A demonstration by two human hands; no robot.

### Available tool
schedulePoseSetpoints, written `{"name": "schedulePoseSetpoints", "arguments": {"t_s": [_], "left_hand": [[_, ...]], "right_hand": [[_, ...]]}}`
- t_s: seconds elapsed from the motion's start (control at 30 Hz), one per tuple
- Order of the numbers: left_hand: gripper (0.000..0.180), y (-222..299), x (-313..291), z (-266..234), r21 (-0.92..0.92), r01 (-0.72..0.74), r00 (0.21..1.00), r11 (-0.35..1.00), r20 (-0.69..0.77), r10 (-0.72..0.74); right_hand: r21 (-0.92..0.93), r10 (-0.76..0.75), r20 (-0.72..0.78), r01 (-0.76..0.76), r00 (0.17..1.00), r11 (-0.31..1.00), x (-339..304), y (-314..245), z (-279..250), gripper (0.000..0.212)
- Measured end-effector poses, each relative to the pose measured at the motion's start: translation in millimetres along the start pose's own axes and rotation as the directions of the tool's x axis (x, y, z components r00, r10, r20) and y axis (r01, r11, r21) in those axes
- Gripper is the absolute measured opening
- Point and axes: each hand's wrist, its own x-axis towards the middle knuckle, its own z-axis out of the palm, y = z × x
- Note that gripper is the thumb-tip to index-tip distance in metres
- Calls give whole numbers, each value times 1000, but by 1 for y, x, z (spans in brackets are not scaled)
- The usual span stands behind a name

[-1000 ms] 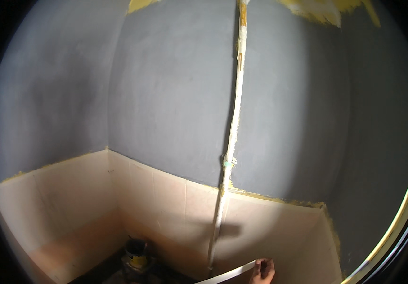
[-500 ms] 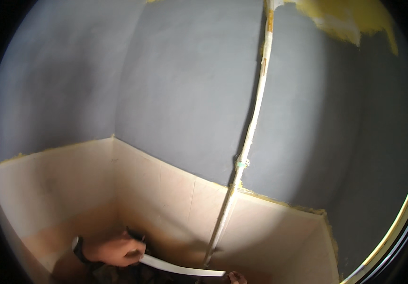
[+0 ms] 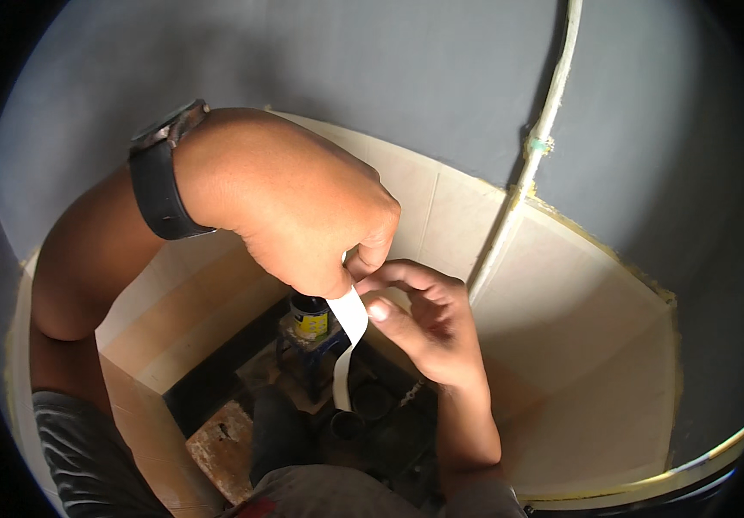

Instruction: The person applies masking tape to a white vertical pipe and the surrounding wall joints.

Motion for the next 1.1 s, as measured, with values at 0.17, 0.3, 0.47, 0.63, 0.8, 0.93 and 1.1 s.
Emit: {"name": "schedulePoseSetpoints", "arguments": {"t_s": [0.17,0.3,0.47,0.63,0.8,0.93,1.1], "left_hand": [[18,-1,-17,8,-96,-24,999,995,-28,21],[16,-14,-26,45,-110,-136,979,985,-167,116],[7,-6,-55,127,-101,-569,538,816,-796,277],[50,-22,-130,315,-703,95,235,705,-672,-702],[59,62,-84,706,-820,519,189,243,-167,-968],[44,198,-40,808,-673,736,140,-66,247,-959],[34,244,-16,825,-715,697,112,-52,181,-977]], "right_hand": [[210,173,89,-189,981,959,7,2,30,28],[386,113,153,-164,982,908,2,17,28,20],[306,418,187,-457,889,835,-8,44,-1,9],[124,251,-198,-230,947,965,-51,79,-37,7],[-44,18,-98,-22,995,999,-26,37,-32,19],[-170,-43,-156,15,987,985,-21,7,-47,25],[-303,-250,-153,196,956,933,-16,-19,-73,32]]}}
